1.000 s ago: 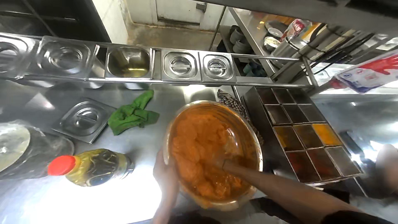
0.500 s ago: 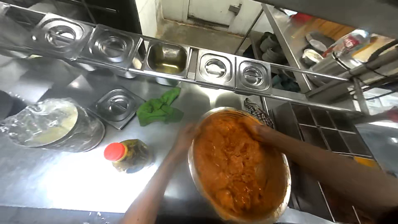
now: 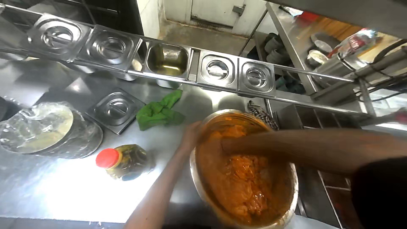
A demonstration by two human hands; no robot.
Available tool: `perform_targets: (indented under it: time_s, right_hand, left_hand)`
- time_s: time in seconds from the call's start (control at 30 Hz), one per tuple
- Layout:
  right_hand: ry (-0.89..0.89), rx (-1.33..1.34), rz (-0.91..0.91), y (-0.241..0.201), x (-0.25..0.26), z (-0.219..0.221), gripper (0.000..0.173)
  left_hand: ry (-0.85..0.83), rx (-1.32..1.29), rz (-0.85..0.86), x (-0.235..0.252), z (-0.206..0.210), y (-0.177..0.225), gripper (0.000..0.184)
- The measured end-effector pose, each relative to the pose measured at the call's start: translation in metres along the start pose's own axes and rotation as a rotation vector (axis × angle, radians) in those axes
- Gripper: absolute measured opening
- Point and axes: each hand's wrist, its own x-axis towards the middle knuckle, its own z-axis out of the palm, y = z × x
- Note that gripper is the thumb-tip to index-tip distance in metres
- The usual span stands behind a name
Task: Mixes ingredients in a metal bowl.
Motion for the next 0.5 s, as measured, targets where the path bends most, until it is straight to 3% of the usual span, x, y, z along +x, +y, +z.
perform_targets:
  time_s: [0.03, 0.1, 0.13, 0.23, 0.3, 0.37, 0.43, 0.5]
  right_hand:
    - [0.034, 0.025, 0.080, 0.030, -0.002, -0.010, 0.036]
    - [0.266, -0.008, 0.085, 0.112, -0.008, 0.014, 0.037]
    - [0.218, 0.036, 0.301, 0.121, -0.024, 0.023, 0.039]
    - [0.450, 0.196, 0.694, 0.141, -0.056, 0.113, 0.039]
    - [0.420, 0.400, 0.826, 0.119, -0.070, 0.167, 0.038]
    - [0.144, 0.689, 0.902, 0.074, -0.076, 0.197, 0.036]
    - [-0.046, 0.825, 0.833, 0.021, -0.070, 0.208, 0.037]
    - [-0.130, 0.774, 0.618, -0.029, -0.068, 0.199, 0.036]
  left_hand:
    - [0.011, 0.024, -0.004, -0.004, -0.001, 0.001, 0.028]
    - [0.073, 0.083, -0.029, -0.014, -0.003, 0.004, 0.030]
    - [0.129, 0.084, -0.040, -0.019, -0.001, 0.002, 0.034]
    - [0.336, 0.024, -0.023, -0.035, 0.018, -0.008, 0.044]
    - [0.425, -0.021, 0.004, -0.051, 0.035, -0.012, 0.045]
    - [0.521, -0.064, 0.016, -0.066, 0.053, -0.018, 0.039]
    - [0.601, -0.081, 0.018, -0.089, 0.075, -0.025, 0.037]
    - [0.656, -0.080, -0.002, -0.120, 0.096, -0.035, 0.039]
